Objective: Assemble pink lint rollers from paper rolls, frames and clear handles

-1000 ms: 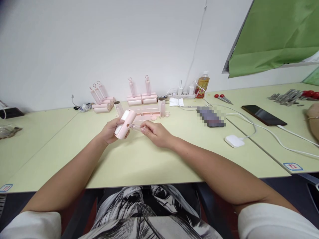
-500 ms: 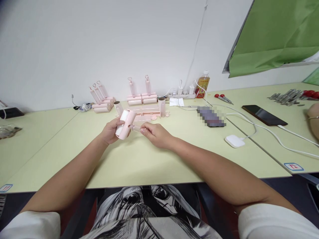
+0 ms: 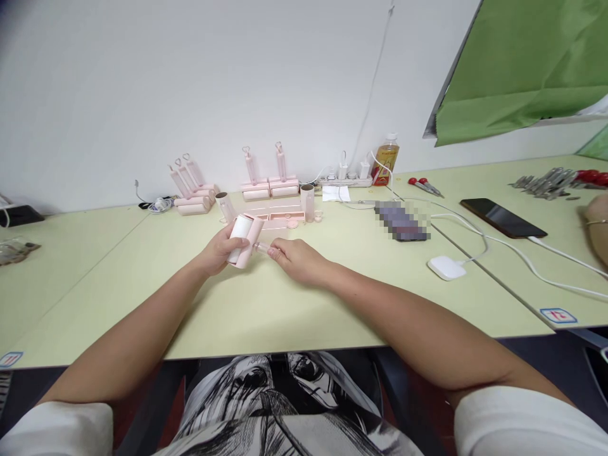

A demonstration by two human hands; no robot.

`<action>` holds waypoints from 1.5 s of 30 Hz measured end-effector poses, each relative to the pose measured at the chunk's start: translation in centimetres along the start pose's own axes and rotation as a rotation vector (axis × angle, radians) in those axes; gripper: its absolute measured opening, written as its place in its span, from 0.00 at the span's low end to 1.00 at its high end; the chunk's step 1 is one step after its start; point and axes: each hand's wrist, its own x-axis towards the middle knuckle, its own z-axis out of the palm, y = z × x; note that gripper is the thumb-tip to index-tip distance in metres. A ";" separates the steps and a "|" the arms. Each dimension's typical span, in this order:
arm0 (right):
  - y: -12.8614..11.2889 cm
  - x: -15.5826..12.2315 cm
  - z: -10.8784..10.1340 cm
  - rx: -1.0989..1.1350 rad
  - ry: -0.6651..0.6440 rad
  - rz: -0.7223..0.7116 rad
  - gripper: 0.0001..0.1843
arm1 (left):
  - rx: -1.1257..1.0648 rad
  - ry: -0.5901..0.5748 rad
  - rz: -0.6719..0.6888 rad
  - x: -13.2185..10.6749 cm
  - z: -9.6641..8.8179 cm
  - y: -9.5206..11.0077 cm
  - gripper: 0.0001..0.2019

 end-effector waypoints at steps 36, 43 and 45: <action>-0.7 0.7 0.9 0.170 -0.052 0.019 0.20 | -0.116 -0.053 -0.033 0.5 -0.9 0.3 0.22; -1.0 -0.1 0.5 0.245 0.008 -0.003 0.19 | -0.274 -0.014 -0.040 1.0 -1.8 -0.3 0.20; -0.9 -0.3 0.3 0.310 0.068 0.015 0.19 | -0.207 0.084 0.038 1.4 -2.3 -0.8 0.18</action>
